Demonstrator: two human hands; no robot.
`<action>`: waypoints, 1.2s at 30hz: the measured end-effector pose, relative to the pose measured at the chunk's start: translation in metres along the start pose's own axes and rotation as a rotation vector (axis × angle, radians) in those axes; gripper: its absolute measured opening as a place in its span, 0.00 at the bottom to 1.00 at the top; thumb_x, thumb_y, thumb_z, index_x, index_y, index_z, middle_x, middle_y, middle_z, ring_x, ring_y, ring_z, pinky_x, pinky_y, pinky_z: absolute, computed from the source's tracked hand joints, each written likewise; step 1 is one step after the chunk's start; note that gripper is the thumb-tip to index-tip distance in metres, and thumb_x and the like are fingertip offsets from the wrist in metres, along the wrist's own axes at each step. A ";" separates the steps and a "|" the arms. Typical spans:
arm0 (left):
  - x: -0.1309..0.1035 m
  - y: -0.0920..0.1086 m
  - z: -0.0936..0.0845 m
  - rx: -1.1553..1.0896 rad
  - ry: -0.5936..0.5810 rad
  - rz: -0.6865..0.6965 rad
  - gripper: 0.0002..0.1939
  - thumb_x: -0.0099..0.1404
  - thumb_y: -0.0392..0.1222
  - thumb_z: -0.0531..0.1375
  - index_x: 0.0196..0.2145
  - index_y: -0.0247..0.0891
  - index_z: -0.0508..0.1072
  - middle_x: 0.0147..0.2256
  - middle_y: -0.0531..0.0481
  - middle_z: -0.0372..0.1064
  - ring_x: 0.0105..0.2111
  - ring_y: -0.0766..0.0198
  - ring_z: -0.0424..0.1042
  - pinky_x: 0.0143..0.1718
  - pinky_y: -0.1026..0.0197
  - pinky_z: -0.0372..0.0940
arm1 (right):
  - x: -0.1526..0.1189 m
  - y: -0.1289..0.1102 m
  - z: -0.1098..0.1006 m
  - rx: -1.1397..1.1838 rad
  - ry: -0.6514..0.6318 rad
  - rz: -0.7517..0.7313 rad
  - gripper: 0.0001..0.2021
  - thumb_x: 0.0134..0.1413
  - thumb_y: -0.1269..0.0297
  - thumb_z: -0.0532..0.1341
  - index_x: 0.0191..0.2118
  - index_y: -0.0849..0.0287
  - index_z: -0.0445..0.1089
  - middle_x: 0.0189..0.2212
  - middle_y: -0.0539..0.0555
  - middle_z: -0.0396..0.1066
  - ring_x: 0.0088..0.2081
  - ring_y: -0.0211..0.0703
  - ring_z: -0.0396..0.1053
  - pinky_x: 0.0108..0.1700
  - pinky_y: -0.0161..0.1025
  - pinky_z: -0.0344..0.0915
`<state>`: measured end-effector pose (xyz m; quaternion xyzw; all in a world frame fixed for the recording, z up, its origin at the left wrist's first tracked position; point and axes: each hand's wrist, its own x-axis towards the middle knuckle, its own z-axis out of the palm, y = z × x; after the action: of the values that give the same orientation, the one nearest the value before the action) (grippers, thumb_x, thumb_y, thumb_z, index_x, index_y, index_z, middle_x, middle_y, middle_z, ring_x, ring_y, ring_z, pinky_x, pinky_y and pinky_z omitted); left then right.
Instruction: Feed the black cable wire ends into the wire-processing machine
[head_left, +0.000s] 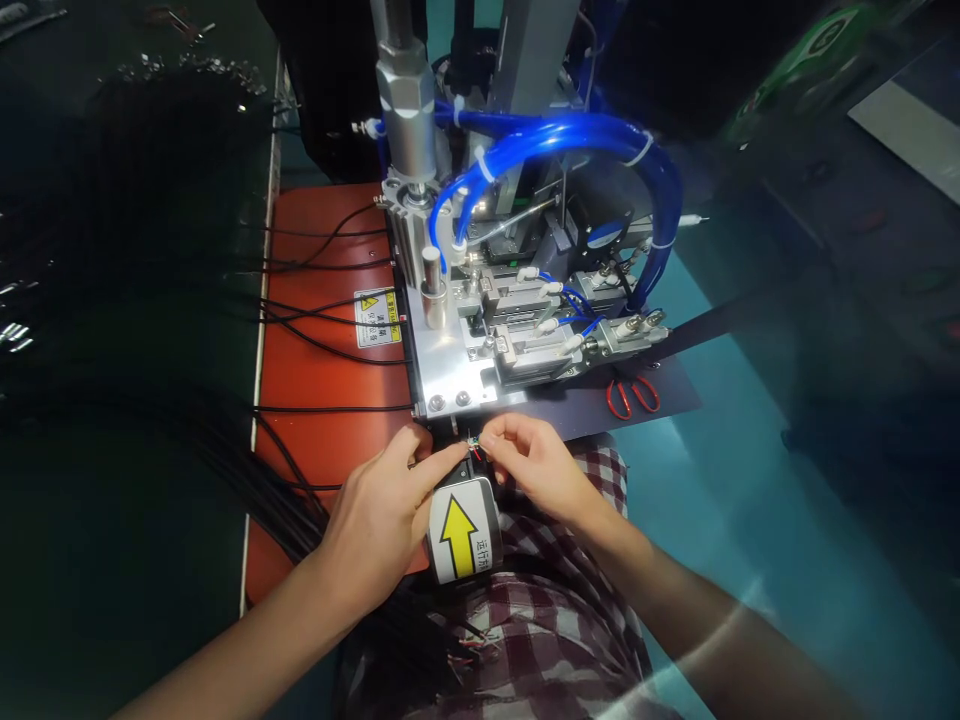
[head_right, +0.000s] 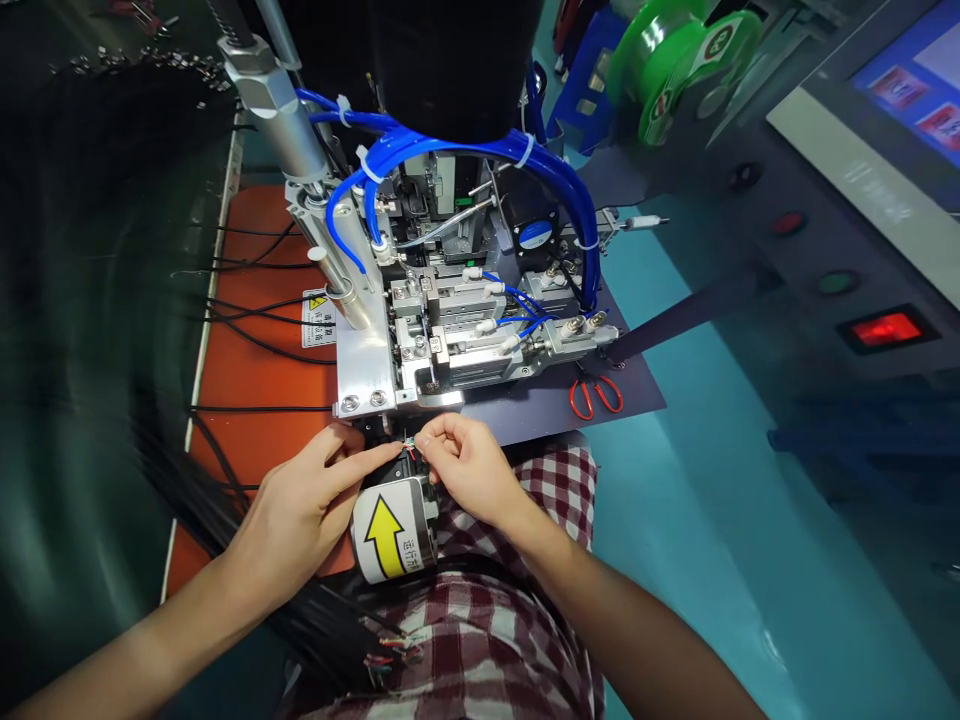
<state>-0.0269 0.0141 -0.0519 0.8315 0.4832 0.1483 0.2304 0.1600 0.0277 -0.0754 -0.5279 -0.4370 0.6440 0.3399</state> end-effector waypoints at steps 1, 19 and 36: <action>0.000 0.000 0.000 -0.003 0.000 0.002 0.19 0.65 0.33 0.50 0.51 0.39 0.70 0.35 0.45 0.62 0.29 0.62 0.66 0.27 0.62 0.64 | 0.000 0.000 0.000 -0.003 0.000 0.001 0.09 0.52 0.60 0.60 0.27 0.60 0.65 0.16 0.44 0.60 0.18 0.33 0.57 0.21 0.32 0.53; 0.005 0.006 0.000 0.276 0.091 0.140 0.19 0.61 0.29 0.51 0.47 0.36 0.72 0.33 0.43 0.66 0.29 0.56 0.70 0.25 0.58 0.67 | -0.007 0.001 0.005 -0.628 0.178 -0.433 0.06 0.57 0.72 0.54 0.29 0.59 0.62 0.26 0.50 0.64 0.28 0.39 0.62 0.32 0.37 0.58; 0.003 0.003 0.002 0.231 0.110 0.140 0.18 0.61 0.29 0.51 0.47 0.36 0.72 0.33 0.44 0.65 0.29 0.58 0.69 0.25 0.59 0.67 | -0.003 0.026 0.013 -0.330 0.260 -0.540 0.05 0.57 0.73 0.54 0.31 0.58 0.63 0.28 0.50 0.62 0.30 0.40 0.61 0.32 0.37 0.60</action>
<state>-0.0222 0.0152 -0.0517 0.8749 0.4496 0.1528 0.0954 0.1482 0.0119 -0.0974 -0.5187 -0.6123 0.3788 0.4610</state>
